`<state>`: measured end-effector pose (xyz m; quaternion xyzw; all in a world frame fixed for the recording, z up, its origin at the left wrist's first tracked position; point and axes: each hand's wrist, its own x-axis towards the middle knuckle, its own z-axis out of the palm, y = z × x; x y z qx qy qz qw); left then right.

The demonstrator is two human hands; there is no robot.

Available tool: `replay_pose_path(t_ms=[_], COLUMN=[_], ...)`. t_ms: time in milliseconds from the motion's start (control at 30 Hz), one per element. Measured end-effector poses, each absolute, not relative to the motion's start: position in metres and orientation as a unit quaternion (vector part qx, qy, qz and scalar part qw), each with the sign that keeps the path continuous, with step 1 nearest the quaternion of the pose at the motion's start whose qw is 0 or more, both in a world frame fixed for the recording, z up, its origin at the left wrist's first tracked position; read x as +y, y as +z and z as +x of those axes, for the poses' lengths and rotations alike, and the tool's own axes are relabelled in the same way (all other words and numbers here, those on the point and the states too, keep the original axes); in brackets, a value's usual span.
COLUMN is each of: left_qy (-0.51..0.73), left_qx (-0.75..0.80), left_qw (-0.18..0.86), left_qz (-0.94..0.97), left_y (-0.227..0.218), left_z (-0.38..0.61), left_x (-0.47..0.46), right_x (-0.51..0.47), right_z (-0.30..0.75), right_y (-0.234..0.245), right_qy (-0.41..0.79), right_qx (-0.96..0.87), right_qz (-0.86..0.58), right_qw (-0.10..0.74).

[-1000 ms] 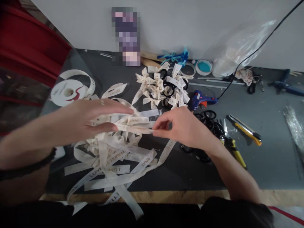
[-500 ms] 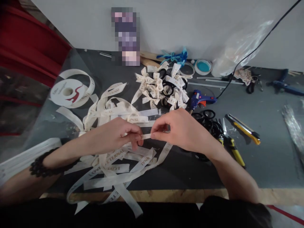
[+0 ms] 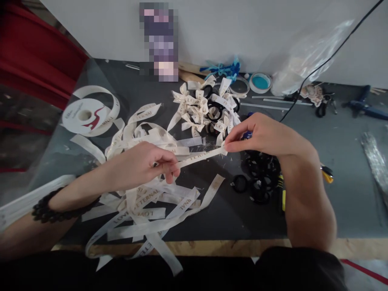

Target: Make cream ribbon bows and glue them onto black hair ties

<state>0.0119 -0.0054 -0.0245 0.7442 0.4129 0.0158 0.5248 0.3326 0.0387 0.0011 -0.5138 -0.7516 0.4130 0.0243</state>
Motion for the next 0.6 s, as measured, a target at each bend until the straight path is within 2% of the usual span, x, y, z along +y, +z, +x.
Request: replay_pose_path(t_ms=[367, 600], left_qy=[0.013, 0.015], left_qx=[0.415, 0.415], left_qw=[0.536, 0.521], left_qz=[0.735, 0.745], left_y=[-0.025, -0.023], left_z=[0.010, 0.009], left_x=[-0.001, -0.001], right_x=[0.047, 0.045], right_z=[0.352, 0.355], right_y=[-0.003, -0.003], right_qy=[0.382, 0.364], right_qx=[-0.757, -0.834], right_qz=[-0.530, -0.412], right_qw=[-0.018, -0.044])
